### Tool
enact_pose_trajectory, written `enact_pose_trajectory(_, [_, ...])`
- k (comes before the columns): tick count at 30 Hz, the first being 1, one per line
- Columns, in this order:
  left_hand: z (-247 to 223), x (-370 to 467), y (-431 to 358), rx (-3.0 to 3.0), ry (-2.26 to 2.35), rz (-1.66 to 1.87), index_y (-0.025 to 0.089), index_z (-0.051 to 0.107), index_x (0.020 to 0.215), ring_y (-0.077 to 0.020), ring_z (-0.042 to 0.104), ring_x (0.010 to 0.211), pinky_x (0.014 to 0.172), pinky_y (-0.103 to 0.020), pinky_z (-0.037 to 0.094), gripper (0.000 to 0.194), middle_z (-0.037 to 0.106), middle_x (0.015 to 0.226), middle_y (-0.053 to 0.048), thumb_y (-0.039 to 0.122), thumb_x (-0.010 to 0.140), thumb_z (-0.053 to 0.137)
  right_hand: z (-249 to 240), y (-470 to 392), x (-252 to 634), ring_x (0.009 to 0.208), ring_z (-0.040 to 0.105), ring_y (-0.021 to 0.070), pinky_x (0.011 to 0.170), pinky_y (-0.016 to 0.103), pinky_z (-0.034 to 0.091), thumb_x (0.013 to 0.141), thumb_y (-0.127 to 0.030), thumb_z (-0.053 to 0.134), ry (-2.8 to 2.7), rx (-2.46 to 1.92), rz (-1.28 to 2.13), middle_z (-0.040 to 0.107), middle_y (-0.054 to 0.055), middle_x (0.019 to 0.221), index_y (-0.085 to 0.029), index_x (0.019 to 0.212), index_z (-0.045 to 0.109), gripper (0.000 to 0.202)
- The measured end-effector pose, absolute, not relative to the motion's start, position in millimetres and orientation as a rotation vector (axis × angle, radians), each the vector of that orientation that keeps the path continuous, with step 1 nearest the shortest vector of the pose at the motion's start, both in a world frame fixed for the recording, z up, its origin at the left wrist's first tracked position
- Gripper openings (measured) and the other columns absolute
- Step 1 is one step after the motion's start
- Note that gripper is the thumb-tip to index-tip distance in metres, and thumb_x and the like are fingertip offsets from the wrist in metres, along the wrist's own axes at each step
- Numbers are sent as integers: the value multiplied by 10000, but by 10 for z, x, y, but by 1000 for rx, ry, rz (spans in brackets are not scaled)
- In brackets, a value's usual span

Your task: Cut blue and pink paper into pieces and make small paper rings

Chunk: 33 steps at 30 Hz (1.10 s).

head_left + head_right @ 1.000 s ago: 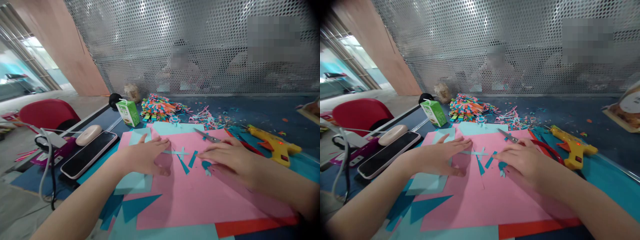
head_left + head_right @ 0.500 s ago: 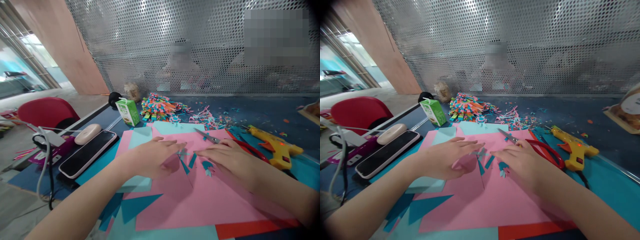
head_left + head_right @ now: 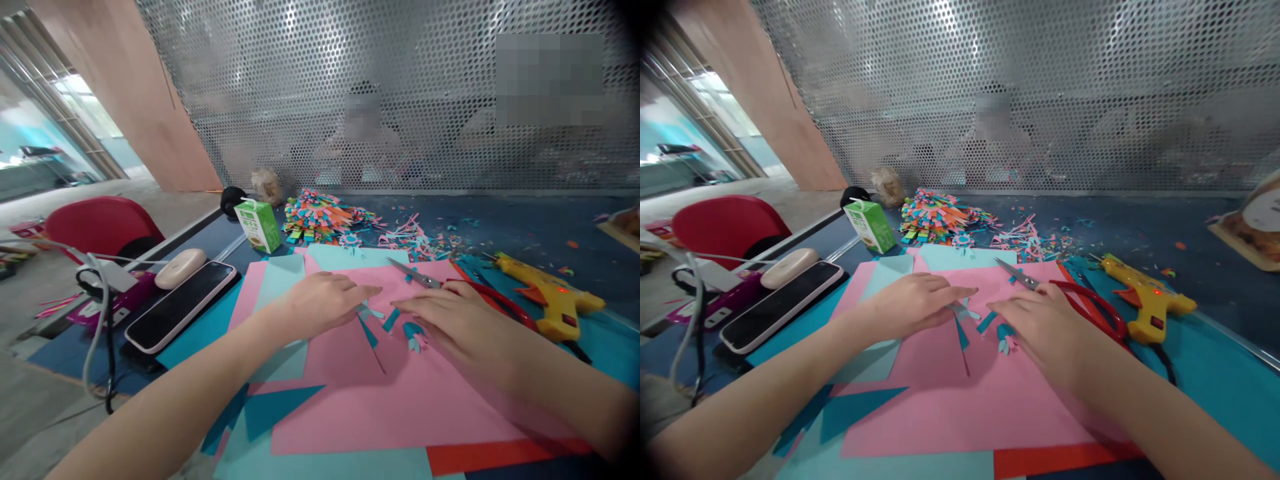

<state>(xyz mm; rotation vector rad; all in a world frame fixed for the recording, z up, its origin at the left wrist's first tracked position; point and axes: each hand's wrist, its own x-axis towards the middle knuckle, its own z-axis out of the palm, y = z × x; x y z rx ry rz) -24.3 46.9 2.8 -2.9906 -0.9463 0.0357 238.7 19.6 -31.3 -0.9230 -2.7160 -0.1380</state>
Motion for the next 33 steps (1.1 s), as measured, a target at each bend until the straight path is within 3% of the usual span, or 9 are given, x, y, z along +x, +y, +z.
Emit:
enact_pose_trajectory(10, [32,-305,558,-3026,-1470,-331,183,582,1291,-196,676,919,835,-310,543,414,718,1012,-55,126,885,524,-297,151,2368,1049,673,278,823,481,491,890,-59,339,-2720,-1048,-40,737,85,1182,-217,1246,600,469])
enact_pose_trajectory(13, [-1,-342,606,-2926,-1513,-456,160,568,1298,-226,619,1125,994,-362,498,451,662,1202,-105,89,855,516,-289,166,2371,1067,670,278,845,494,496,920,-109,352,-2668,-1073,-63,741,72,1180,-215,1218,622,416])
enact_pose_trajectory(16, [-53,-320,602,-2977,-1304,-561,170,563,1305,-252,513,1280,1107,-404,406,411,590,1336,-129,192,895,557,-281,204,2399,1045,688,268,852,471,511,958,-178,357,-2604,-1093,-78,756,64,1150,-221,1181,656,376])
enact_pose_trajectory(19, [-69,-268,546,-3116,-1054,-551,181,582,1281,-247,561,1210,1063,-397,432,367,647,1257,-117,284,930,554,-270,239,2436,1030,702,275,826,454,532,973,-210,341,-2559,-1116,-106,760,76,1144,-222,1162,676,385])
enact_pose_trajectory(25, [-11,-310,543,-3104,-1293,-395,156,472,1389,-288,577,1204,1021,-434,463,599,637,1294,-143,288,831,646,-279,248,2443,1015,710,297,805,465,545,968,-228,376,-2555,-1181,-96,757,90,1148,-224,1144,691,360])
enact_pose_trajectory(30, [2,-378,655,-3057,-1596,-315,179,572,1278,-200,685,949,857,-317,535,443,733,1099,-72,131,845,490,-276,245,2417,997,716,278,790,435,546,967,-244,397,-2551,-1186,-88,769,70,1117,-246,1129,697,342])
enact_pose_trajectory(33, [25,-401,661,-3041,-1638,-344,172,583,1262,-185,689,916,796,-280,541,399,734,1093,-73,179,872,496,-273,250,2416,967,724,281,755,436,546,967,-234,381,-2547,-1167,-102,775,75,1096,-226,1122,700,355])
